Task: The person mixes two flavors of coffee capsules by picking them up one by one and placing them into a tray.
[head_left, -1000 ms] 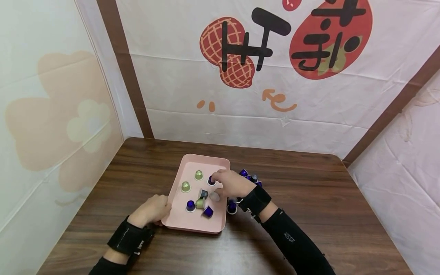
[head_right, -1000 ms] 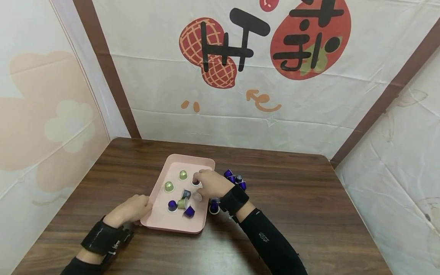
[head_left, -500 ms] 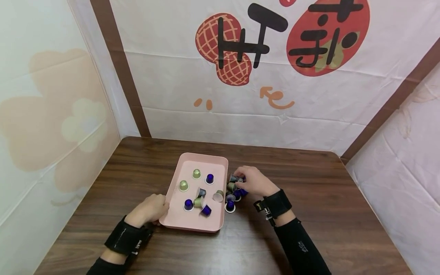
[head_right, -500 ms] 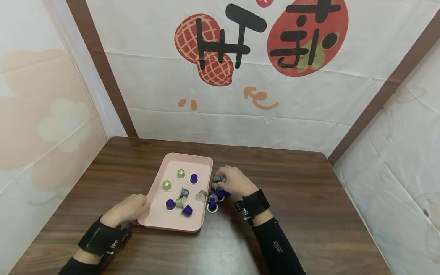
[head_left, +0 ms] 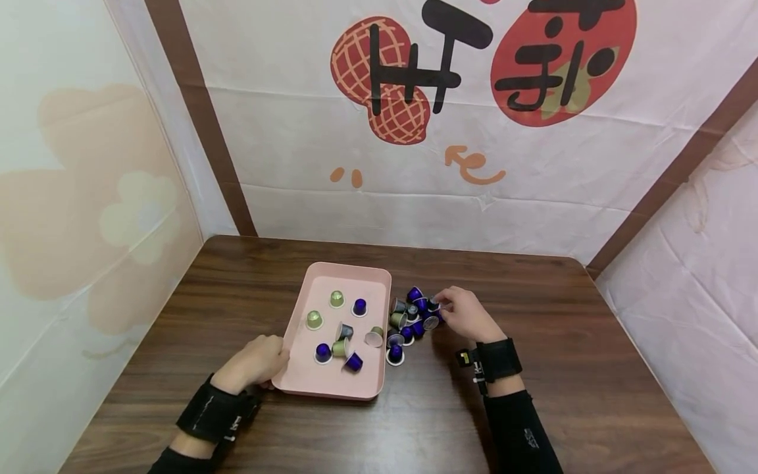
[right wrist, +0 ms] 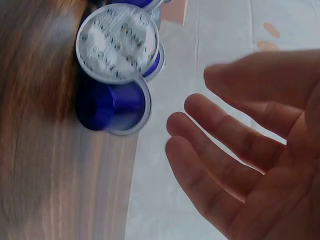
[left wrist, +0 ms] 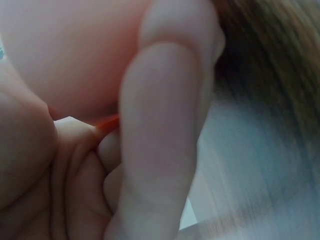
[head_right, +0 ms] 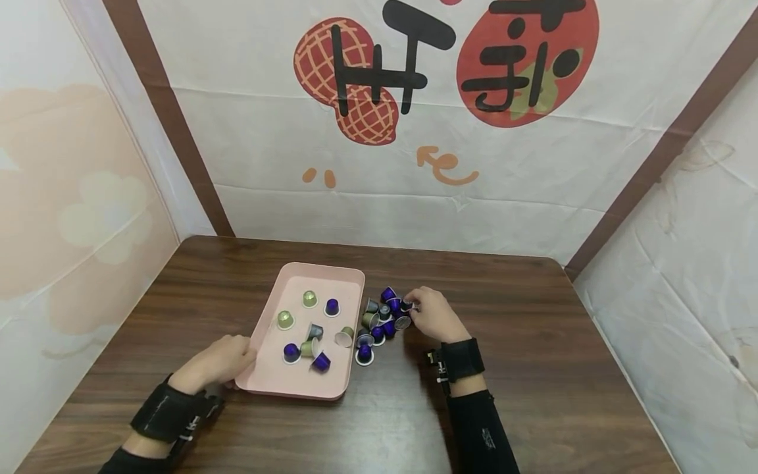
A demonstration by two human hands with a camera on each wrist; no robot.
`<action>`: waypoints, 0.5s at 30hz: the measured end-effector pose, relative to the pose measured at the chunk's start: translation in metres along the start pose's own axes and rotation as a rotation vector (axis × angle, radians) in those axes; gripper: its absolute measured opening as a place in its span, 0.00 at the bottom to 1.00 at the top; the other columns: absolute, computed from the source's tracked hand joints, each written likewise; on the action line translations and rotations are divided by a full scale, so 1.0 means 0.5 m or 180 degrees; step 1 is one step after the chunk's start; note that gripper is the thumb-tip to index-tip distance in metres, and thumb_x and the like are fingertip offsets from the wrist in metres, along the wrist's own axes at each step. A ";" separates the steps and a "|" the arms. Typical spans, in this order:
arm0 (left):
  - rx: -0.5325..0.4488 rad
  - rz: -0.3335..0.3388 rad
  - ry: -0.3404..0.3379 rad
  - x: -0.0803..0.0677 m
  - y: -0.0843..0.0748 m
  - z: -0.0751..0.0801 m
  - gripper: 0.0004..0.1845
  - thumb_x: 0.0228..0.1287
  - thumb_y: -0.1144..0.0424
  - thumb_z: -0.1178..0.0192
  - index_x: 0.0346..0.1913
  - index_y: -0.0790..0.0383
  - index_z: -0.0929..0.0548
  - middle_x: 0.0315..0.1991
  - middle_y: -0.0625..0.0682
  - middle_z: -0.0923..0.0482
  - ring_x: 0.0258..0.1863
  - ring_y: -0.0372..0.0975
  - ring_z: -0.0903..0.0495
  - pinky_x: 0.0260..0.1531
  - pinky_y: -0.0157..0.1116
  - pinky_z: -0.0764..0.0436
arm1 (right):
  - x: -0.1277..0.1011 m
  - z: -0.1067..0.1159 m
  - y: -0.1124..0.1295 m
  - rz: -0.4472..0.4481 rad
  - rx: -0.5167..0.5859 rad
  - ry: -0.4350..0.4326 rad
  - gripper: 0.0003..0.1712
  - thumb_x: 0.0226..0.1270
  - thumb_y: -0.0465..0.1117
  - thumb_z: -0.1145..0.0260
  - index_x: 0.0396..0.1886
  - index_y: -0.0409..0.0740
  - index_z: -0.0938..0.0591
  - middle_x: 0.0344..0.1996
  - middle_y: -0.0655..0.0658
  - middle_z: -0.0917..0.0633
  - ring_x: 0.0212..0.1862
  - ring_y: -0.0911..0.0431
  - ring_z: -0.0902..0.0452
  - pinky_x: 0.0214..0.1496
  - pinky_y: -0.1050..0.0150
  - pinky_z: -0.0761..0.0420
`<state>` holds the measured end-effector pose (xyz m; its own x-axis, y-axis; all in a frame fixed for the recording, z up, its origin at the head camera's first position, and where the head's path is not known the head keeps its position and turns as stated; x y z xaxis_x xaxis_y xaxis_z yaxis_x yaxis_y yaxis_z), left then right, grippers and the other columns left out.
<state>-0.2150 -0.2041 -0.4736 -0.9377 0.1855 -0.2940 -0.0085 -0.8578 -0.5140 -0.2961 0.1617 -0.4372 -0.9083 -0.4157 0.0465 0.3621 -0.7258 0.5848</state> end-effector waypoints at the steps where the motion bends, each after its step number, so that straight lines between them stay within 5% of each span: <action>1: 0.0003 0.0002 -0.0008 0.000 0.000 0.001 0.14 0.63 0.69 0.55 0.21 0.63 0.26 0.15 0.53 0.29 0.10 0.39 0.26 0.11 0.34 0.26 | 0.001 0.002 -0.002 0.0011 -0.0007 -0.0022 0.15 0.63 0.28 0.42 0.50 0.34 0.21 0.46 0.37 0.22 0.46 0.47 0.22 0.45 0.56 0.20; 9: -0.0023 0.0000 0.0018 -0.002 0.000 0.003 0.13 0.63 0.68 0.55 0.22 0.63 0.26 0.16 0.53 0.29 0.10 0.39 0.26 0.12 0.34 0.25 | 0.003 -0.002 -0.021 -0.0009 -0.0125 0.0039 0.18 0.58 0.23 0.43 0.49 0.34 0.20 0.45 0.39 0.21 0.49 0.43 0.23 0.48 0.52 0.21; 15: -0.0013 -0.0029 -0.0020 0.001 -0.001 0.001 0.13 0.63 0.69 0.54 0.21 0.63 0.27 0.15 0.52 0.29 0.10 0.38 0.26 0.11 0.34 0.25 | 0.005 -0.016 -0.040 -0.0046 -0.0342 0.0094 0.16 0.56 0.26 0.37 0.45 0.37 0.18 0.39 0.43 0.21 0.42 0.47 0.24 0.42 0.55 0.22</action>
<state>-0.2156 -0.2040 -0.4732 -0.9397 0.1902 -0.2841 -0.0156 -0.8540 -0.5200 -0.3040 0.1709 -0.4552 -0.9076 -0.4196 0.0138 0.3708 -0.7858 0.4949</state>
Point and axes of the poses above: each hand's wrist, its own x-axis towards the middle knuckle, its own z-axis out of the back of the hand, y = z × x, the point moved 5 cm from there along x, towards the middle knuckle
